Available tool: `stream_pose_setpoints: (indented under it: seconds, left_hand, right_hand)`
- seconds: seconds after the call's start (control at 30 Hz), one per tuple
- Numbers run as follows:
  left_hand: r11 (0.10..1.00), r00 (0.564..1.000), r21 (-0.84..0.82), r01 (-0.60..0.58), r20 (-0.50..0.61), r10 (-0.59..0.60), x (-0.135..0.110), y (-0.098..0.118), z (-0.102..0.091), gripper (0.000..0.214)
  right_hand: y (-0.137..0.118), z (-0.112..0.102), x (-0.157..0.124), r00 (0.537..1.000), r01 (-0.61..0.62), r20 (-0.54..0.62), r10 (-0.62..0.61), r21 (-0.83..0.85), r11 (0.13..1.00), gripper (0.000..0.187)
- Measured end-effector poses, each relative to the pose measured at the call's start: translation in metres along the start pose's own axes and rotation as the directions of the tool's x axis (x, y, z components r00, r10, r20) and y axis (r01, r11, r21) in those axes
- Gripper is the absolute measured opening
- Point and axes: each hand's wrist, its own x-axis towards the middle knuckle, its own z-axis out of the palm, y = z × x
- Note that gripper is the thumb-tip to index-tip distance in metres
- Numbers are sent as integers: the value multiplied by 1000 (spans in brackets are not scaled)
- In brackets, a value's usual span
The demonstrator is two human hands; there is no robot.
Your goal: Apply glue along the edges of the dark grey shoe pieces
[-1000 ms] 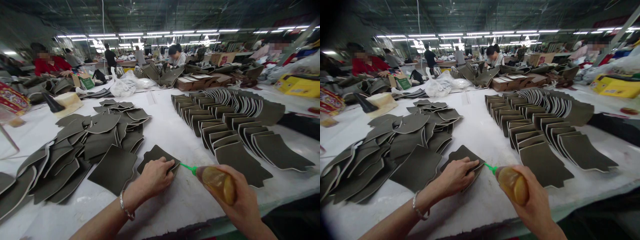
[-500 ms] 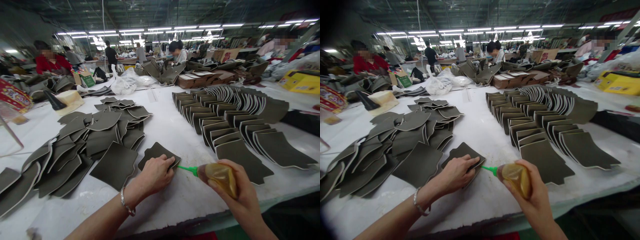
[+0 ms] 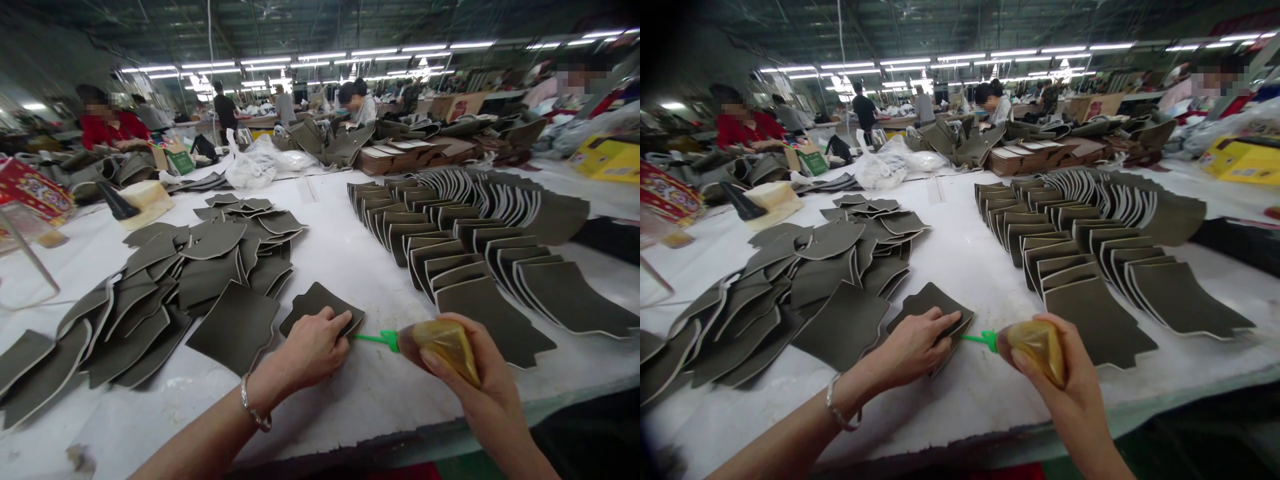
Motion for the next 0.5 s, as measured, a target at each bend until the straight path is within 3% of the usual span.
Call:
stream_pose_setpoints:
  seconds: [0.2,0.4,0.5]
  left_hand:
    - [1000,1000,-3,-3,-14,3,-1,0,3,45]
    - [1000,1000,-16,8,-8,-8,-2,-2,7,46]
    - [1000,1000,-23,8,-11,-9,-2,-2,7,48]
  right_hand:
    - [-11,7,-9,993,-106,71,99,98,989,44]
    - [-11,10,-15,990,-139,33,136,113,984,45]
    - [-11,12,-19,980,-184,112,167,168,968,44]
